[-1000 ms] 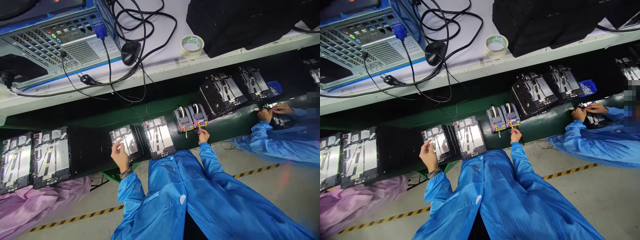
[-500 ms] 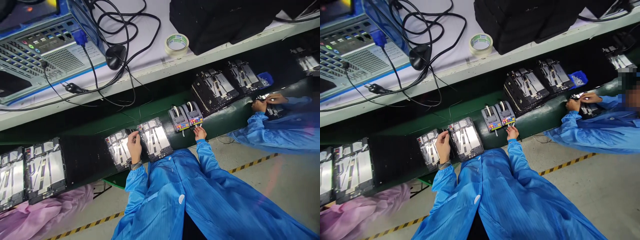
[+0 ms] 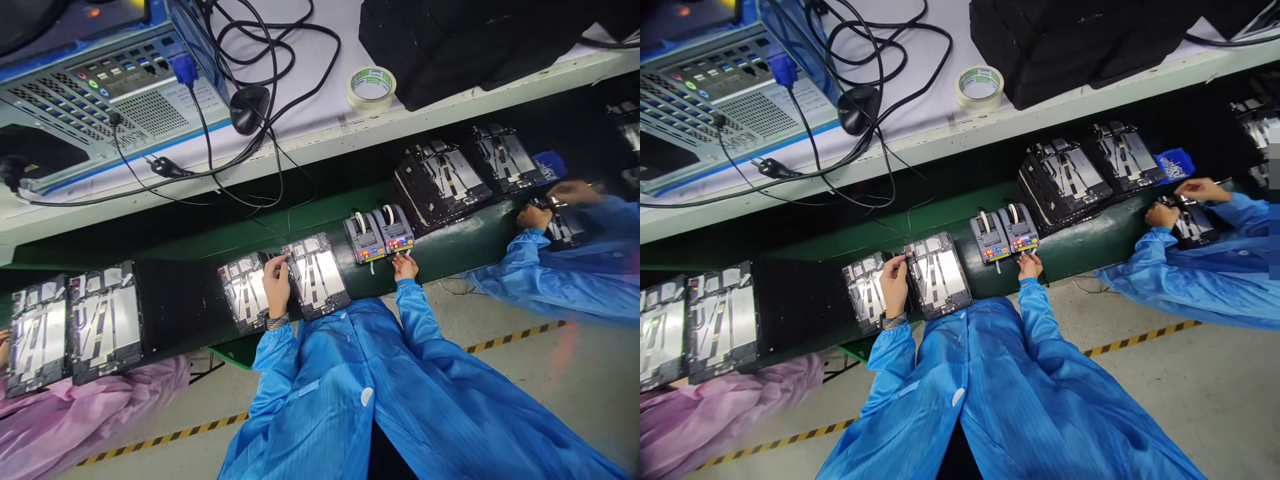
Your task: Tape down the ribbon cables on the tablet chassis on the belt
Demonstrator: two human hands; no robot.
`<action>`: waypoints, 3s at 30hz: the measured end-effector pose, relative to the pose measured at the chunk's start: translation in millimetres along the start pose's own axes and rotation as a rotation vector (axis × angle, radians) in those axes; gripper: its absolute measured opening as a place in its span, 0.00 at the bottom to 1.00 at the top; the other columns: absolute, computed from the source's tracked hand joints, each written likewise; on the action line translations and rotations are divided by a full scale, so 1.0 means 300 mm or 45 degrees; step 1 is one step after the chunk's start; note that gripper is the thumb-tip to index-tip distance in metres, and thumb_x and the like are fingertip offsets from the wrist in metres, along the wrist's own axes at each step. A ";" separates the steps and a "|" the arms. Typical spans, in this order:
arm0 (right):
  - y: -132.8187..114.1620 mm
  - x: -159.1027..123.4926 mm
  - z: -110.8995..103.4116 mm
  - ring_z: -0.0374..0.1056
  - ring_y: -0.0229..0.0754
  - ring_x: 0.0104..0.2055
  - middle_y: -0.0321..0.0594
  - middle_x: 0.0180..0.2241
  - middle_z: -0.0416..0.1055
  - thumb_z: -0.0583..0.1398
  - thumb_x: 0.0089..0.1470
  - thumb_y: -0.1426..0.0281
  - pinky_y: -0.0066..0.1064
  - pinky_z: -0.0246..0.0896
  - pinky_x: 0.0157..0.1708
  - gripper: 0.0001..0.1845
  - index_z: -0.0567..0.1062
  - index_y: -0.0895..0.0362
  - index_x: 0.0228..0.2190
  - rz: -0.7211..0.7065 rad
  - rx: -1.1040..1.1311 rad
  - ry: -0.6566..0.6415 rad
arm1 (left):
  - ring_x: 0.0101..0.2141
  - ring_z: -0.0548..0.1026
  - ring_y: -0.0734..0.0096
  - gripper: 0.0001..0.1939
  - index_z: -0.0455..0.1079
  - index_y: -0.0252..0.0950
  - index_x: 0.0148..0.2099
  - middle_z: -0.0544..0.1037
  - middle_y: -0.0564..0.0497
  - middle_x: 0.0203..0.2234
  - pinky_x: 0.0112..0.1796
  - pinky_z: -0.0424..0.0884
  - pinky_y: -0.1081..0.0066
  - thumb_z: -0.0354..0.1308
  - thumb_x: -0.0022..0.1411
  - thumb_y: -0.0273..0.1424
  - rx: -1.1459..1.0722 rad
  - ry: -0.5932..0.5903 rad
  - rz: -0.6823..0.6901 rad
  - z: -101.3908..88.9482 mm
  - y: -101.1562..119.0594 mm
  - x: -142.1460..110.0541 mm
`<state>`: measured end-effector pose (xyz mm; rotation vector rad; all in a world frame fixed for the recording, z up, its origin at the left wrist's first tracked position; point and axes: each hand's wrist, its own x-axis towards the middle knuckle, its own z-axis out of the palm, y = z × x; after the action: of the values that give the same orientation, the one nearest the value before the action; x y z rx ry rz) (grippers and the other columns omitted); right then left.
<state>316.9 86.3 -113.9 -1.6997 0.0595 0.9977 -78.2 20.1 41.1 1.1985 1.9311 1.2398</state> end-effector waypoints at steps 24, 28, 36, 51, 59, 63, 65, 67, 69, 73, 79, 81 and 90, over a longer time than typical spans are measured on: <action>-0.167 -0.510 0.360 0.70 0.45 0.45 0.48 0.54 0.66 0.67 0.54 0.66 0.39 0.71 0.45 0.42 0.56 0.52 0.65 -1.245 -0.779 -1.086 | 0.65 0.59 0.46 0.29 0.66 0.46 0.66 0.69 0.42 0.63 0.66 0.42 0.40 0.59 0.65 0.47 0.998 -0.658 0.058 0.262 0.133 0.215; -0.184 -0.531 0.503 0.67 0.55 0.56 0.52 0.58 0.62 0.67 0.55 0.71 0.47 0.67 0.53 0.50 0.48 0.51 0.70 -1.429 -1.172 -1.395 | 0.65 0.60 0.44 0.29 0.68 0.49 0.65 0.70 0.45 0.63 0.65 0.46 0.42 0.61 0.63 0.46 0.979 -0.714 -0.007 0.260 0.136 0.246; -0.244 -0.532 0.551 0.65 0.60 0.59 0.54 0.58 0.61 0.68 0.56 0.69 0.50 0.68 0.51 0.56 0.40 0.48 0.72 -1.542 -1.519 -1.557 | 0.62 0.63 0.45 0.29 0.70 0.48 0.63 0.73 0.44 0.60 0.61 0.53 0.46 0.64 0.61 0.45 0.965 -0.792 -0.035 0.250 0.149 0.277; -0.260 -0.521 0.572 0.70 0.40 0.35 0.36 0.37 0.73 0.62 0.57 0.76 0.32 0.67 0.40 0.41 0.54 0.54 0.67 -1.242 -1.286 -1.739 | 0.58 0.70 0.47 0.28 0.74 0.49 0.59 0.78 0.48 0.55 0.59 0.55 0.51 0.65 0.56 0.48 0.920 -0.840 -0.141 0.249 0.133 0.320; -0.239 -0.577 0.609 0.72 0.40 0.34 0.32 0.29 0.75 0.62 0.52 0.81 0.27 0.61 0.36 0.42 0.57 0.55 0.66 -1.215 -1.635 -1.898 | 0.58 0.71 0.47 0.28 0.74 0.48 0.59 0.80 0.47 0.53 0.59 0.56 0.50 0.65 0.56 0.46 0.891 -0.834 -0.132 0.246 0.131 0.319; -0.255 -0.620 0.622 0.75 0.46 0.38 0.40 0.34 0.78 0.62 0.53 0.81 0.30 0.62 0.37 0.44 0.56 0.55 0.67 -1.349 -1.839 -1.798 | 0.58 0.71 0.46 0.29 0.73 0.48 0.59 0.79 0.47 0.54 0.59 0.56 0.50 0.66 0.56 0.46 0.894 -0.826 -0.130 0.245 0.135 0.317; -0.261 -0.632 0.626 0.75 0.50 0.41 0.45 0.38 0.79 0.63 0.52 0.81 0.32 0.63 0.38 0.45 0.56 0.56 0.68 -1.389 -1.902 -1.776 | 0.58 0.71 0.46 0.28 0.74 0.47 0.59 0.79 0.47 0.54 0.59 0.56 0.50 0.66 0.56 0.46 0.880 -0.820 -0.125 0.244 0.135 0.315; -0.260 -0.635 0.630 0.76 0.53 0.43 0.49 0.42 0.79 0.64 0.52 0.80 0.34 0.63 0.39 0.46 0.55 0.57 0.68 -1.402 -1.948 -1.766 | 0.58 0.71 0.46 0.28 0.74 0.47 0.59 0.80 0.46 0.53 0.59 0.56 0.50 0.66 0.56 0.46 0.868 -0.812 -0.117 0.243 0.135 0.313; -0.253 -0.635 0.633 0.76 0.55 0.45 0.51 0.45 0.79 0.66 0.52 0.78 0.35 0.64 0.40 0.48 0.54 0.56 0.69 -1.412 -1.976 -1.752 | 0.58 0.71 0.46 0.29 0.74 0.47 0.59 0.80 0.46 0.52 0.59 0.56 0.49 0.66 0.57 0.47 0.865 -0.809 -0.109 0.243 0.134 0.312; -0.234 -0.638 0.636 0.75 0.57 0.48 0.51 0.45 0.79 0.68 0.53 0.74 0.37 0.65 0.43 0.49 0.53 0.54 0.69 -1.454 -1.983 -1.711 | 0.57 0.71 0.45 0.30 0.74 0.47 0.60 0.80 0.45 0.53 0.58 0.58 0.50 0.66 0.56 0.49 0.879 -0.818 -0.091 0.246 0.132 0.312; -0.255 -0.591 0.662 0.74 0.61 0.50 0.55 0.51 0.74 0.79 0.38 0.63 0.42 0.66 0.48 0.60 0.58 0.53 0.66 -1.464 -1.912 -1.485 | 0.60 0.70 0.45 0.32 0.73 0.47 0.60 0.78 0.44 0.56 0.58 0.57 0.50 0.66 0.56 0.51 0.912 -0.830 -0.092 0.246 0.132 0.318; -0.263 -0.556 0.659 0.73 0.61 0.51 0.55 0.52 0.73 0.79 0.33 0.56 0.42 0.66 0.47 0.64 0.58 0.54 0.66 -1.355 -1.893 -1.444 | 0.60 0.70 0.45 0.32 0.73 0.46 0.60 0.78 0.44 0.56 0.59 0.57 0.49 0.66 0.56 0.52 0.904 -0.827 -0.095 0.247 0.132 0.318; -0.130 -0.543 0.523 0.73 0.50 0.41 0.46 0.45 0.72 0.72 0.45 0.60 0.40 0.69 0.41 0.61 0.47 0.56 0.70 -1.019 -1.570 -1.311 | 0.58 0.73 0.56 0.23 0.72 0.42 0.63 0.75 0.47 0.60 0.59 0.65 0.61 0.54 0.69 0.41 0.592 -0.802 -0.024 0.138 0.207 0.292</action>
<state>140.9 159.2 14.1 -1.6519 -2.0757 1.1906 -60.8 126.4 81.3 1.5565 1.7604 0.3177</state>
